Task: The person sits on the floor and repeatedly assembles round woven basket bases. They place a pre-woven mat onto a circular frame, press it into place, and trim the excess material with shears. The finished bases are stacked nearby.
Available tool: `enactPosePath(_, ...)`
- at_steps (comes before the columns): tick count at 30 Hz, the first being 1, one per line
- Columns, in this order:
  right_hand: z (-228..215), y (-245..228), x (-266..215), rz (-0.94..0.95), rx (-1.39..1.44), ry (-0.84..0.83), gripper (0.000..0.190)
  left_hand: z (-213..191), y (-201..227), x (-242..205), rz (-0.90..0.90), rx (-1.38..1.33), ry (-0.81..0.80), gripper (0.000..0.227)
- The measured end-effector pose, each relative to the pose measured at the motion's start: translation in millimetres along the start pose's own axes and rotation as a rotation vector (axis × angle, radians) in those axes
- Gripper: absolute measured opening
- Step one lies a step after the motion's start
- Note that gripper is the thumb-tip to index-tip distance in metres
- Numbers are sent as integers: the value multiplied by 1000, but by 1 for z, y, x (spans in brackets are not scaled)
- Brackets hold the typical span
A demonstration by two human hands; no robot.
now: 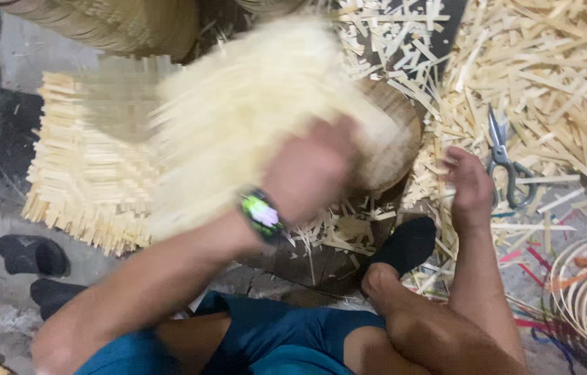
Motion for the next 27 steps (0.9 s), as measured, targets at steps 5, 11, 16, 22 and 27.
enactPosePath(5, 25, 9, 12, 476, 244, -119, 33, 119, 82, -31, 548, -109, -173, 64)
enactPosePath(11, 43, 10, 21, 236, -397, 36, 29, 184, -16, -26, 32, -415, 32, 73)
enactPosePath(16, 36, 34, 20, 296, -305, 109, 29, 179, -228, -12, -912, -272, 32, 120)
enactPosePath(22, 23, 74, 23, 230, -167, 111, 24, 198, -262, -3, -726, -407, -202, 56)
enactPosePath(27, -4, 91, 30, 83, -323, 145, 34, 179, -251, -6, -890, -515, -168, 47)
Point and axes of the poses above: each hand's wrist, its own x-axis towards the middle knuckle, its own z-axis out of the palm, y = z × x, the point moved 5 cm from there along x, towards the middle knuckle, and after that the axes turned 6 degrees about y, right-handed, at the moved point
